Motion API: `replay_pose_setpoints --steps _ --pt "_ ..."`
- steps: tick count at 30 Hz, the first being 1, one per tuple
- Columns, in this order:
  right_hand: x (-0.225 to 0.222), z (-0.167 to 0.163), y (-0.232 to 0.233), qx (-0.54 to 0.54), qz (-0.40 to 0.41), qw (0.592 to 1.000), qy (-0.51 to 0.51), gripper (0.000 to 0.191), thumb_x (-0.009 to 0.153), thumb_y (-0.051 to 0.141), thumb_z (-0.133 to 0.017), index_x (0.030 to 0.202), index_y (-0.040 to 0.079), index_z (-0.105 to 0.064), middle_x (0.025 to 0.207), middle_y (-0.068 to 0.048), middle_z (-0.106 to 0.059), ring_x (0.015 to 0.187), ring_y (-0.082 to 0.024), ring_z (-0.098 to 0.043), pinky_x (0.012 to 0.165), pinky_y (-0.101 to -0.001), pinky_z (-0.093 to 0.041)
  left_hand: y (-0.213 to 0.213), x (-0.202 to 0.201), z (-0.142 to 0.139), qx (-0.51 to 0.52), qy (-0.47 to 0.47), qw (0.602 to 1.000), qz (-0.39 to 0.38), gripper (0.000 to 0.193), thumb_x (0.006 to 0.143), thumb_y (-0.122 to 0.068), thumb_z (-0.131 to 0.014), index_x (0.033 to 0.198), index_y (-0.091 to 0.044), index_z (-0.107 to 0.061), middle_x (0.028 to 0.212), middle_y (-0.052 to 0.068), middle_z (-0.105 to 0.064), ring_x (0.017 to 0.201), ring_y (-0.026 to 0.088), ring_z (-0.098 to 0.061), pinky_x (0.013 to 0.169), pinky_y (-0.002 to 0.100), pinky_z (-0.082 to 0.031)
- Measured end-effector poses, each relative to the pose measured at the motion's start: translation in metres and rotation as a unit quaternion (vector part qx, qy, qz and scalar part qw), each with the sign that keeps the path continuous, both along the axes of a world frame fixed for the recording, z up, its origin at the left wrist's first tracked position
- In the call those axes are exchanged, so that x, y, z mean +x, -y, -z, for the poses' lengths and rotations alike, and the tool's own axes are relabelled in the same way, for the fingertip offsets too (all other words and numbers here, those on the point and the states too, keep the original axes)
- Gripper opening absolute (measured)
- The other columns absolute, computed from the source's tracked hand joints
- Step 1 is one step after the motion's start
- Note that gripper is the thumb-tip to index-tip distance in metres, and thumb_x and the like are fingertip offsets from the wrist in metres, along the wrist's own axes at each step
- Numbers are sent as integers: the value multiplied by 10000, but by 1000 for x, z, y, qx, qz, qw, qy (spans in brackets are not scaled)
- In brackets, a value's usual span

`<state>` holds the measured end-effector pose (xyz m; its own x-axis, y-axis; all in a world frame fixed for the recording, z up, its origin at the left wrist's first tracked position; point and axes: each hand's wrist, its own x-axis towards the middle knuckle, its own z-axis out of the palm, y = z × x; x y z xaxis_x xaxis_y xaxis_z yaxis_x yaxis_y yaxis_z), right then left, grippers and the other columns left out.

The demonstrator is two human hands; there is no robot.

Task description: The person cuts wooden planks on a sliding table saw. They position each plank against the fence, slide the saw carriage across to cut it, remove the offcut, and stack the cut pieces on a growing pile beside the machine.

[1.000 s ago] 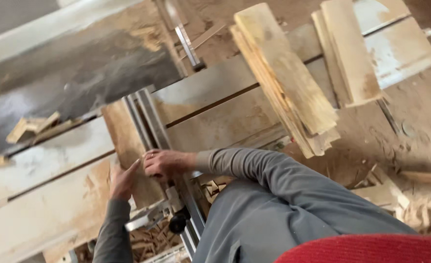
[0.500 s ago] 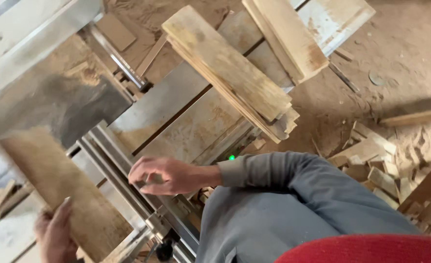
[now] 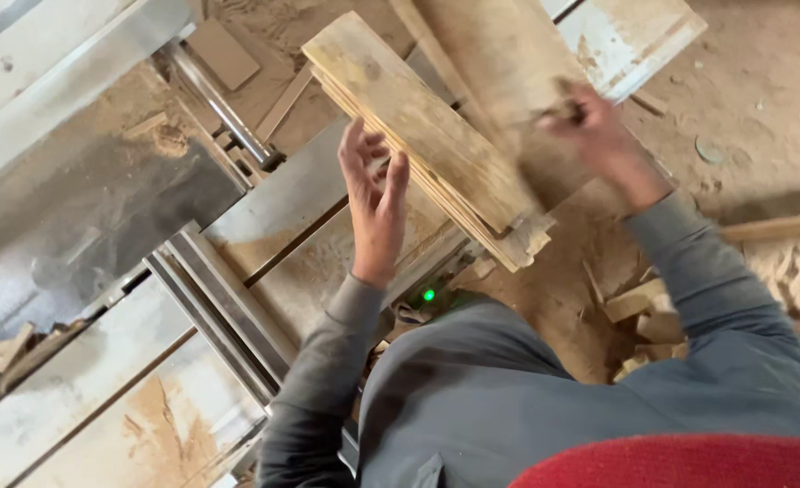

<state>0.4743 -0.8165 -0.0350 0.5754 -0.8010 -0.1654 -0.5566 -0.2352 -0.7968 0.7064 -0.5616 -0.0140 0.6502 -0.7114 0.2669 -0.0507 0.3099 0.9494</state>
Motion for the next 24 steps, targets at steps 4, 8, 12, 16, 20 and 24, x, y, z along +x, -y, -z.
replay_pose_setpoints --steps 4,8,12,16,20,24 --pt "-33 18 81 -122 -26 992 28 577 1034 341 -746 1459 -17 -592 1215 -74 -693 996 -109 -601 858 -312 -514 -33 -1 31 24 -114 992 -51 484 1089 -208 -593 1510 -67 -401 1218 36 -520 1093 117 -507 955 243 -458" --pt "-33 31 120 -117 -19 993 -18 571 1050 388 -737 1450 -5 -632 1261 -157 -693 1059 -188 -602 923 -390 -507 -72 4 68 38 -158 981 -108 355 1095 -188 -587 1403 -39 -489 1106 -4 -512 982 78 -463 849 210 -415" --pt "-10 26 128 -254 3 947 -194 625 1005 437 -787 1458 40 -622 1519 -249 -536 1333 -370 -536 1103 -537 -444 -95 8 82 87 -139 979 -125 291 1092 -192 -569 1343 -52 -525 1067 -29 -517 940 57 -468 816 196 -426" --pt "37 8 62 -257 -60 960 -89 994 995 606 -775 1622 -16 -318 1645 -248 -353 1548 -389 -394 1306 -521 -370 -105 13 85 68 -200 972 -103 263 1089 -188 -580 1303 -38 -548 1019 -26 -510 883 60 -459 755 207 -422" --pt "103 7 -61 -354 -286 889 -58 1303 785 599 -831 1685 3 -102 1706 -306 -214 1575 -479 -291 1270 -566 -321 -107 17 84 92 -173 976 -96 267 1070 -199 -587 1284 -44 -544 1008 -21 -552 877 53 -496 752 211 -463" --pt "142 9 -118 -289 -196 900 -263 1315 719 582 -877 1671 138 -86 1653 -300 -175 1454 -526 -314 1147 -625 -342 -118 22 86 79 -204 971 -93 278 1070 -211 -604 1279 -39 -539 952 -25 -530 810 56 -475 700 218 -445"
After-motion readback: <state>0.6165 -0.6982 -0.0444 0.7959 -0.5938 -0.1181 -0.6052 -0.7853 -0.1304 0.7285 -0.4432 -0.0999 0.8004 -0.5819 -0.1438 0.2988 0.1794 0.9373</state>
